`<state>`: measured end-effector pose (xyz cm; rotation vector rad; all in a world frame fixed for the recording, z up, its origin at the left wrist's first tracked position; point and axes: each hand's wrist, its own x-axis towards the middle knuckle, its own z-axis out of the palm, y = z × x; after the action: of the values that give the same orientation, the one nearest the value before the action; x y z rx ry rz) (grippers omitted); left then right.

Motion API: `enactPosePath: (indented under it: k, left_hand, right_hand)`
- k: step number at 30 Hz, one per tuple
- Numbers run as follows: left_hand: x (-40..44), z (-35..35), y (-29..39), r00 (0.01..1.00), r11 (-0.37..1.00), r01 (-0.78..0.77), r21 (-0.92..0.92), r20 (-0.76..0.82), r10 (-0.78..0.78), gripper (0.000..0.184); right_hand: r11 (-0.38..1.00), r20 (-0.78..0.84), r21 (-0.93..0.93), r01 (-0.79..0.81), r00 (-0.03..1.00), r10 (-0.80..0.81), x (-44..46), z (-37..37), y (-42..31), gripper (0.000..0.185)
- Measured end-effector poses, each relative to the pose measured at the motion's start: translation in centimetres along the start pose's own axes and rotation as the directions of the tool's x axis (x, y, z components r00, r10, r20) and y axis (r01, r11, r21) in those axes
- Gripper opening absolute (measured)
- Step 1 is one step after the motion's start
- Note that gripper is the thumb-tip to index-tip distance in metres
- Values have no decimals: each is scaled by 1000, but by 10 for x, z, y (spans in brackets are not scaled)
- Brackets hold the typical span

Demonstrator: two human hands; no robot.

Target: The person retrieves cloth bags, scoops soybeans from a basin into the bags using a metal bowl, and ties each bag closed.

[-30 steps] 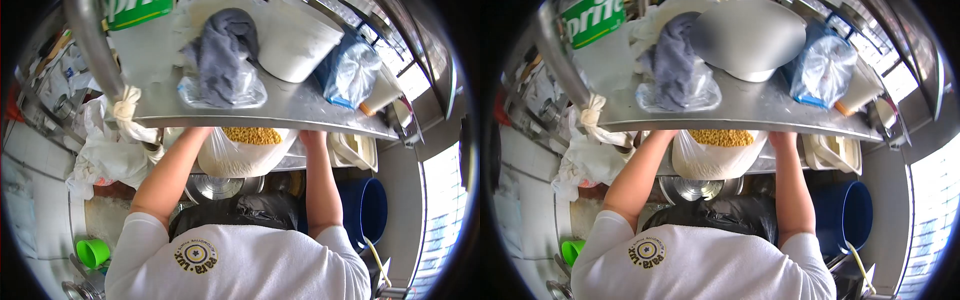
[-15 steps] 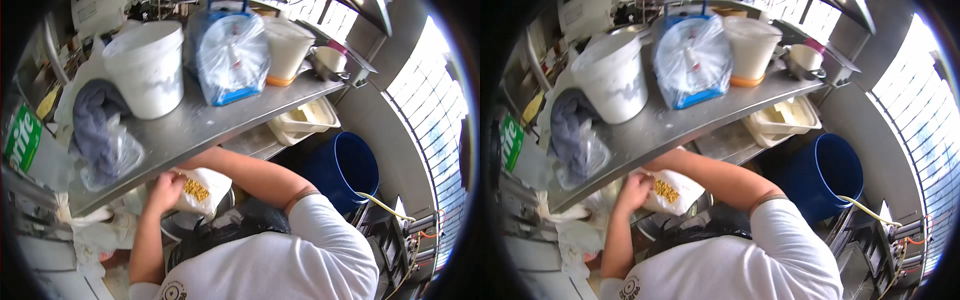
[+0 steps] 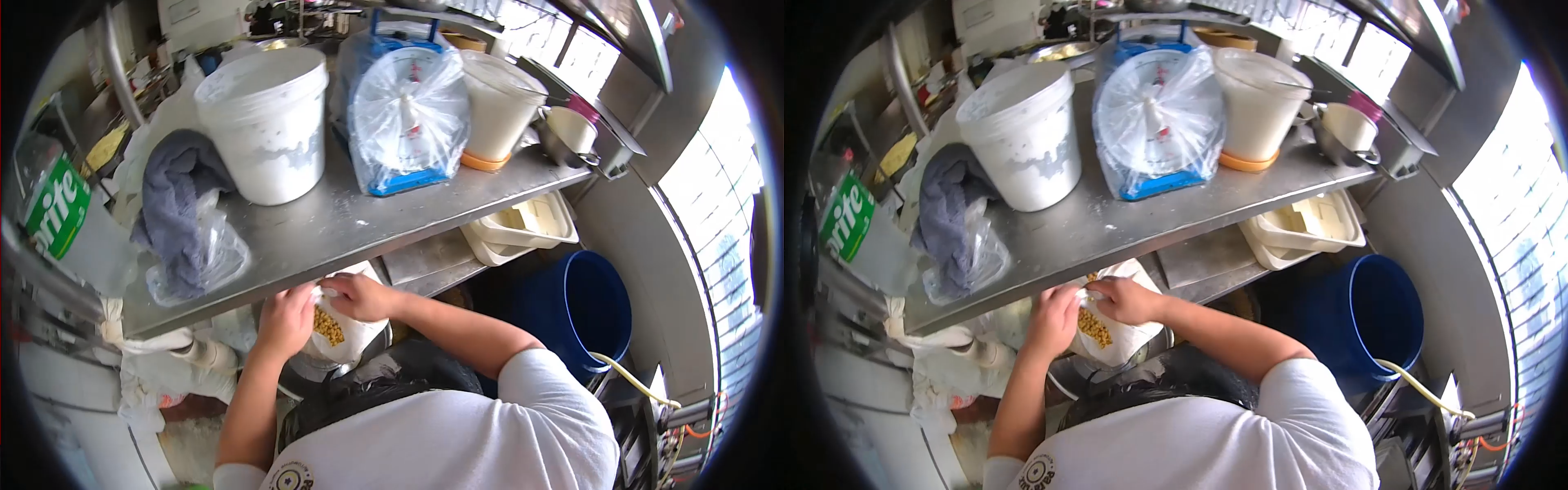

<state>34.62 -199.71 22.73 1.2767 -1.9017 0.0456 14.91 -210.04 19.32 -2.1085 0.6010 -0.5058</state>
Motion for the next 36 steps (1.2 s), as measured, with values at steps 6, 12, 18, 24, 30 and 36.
enactPosePath:
  k: [6,12,18,24,30,36]
  left_hand:
    - [17,66,-64,922,888,354,-292,267,-280,28]
    - [-6,47,-50,964,994,35,-104,267,-6,25]
    - [-16,40,-50,986,989,63,132,145,-82,28]
    - [-38,35,-23,998,977,28,210,49,-40,44]
    - [-8,33,-38,985,962,-145,230,131,117,22]
    - [-48,23,-48,837,931,224,287,433,-335,21]
  right_hand:
    - [990,-331,-113,-86,942,44,4,23,14,22]
    - [682,-159,631,-370,798,581,16,13,18,34]
    - [985,11,-126,-120,992,123,37,11,43,28]
    - [786,272,318,-530,845,460,32,-16,18,33]
    - [936,152,87,-340,934,325,29,-23,8,26]
    - [735,-54,-654,-182,979,195,13,0,33,24]
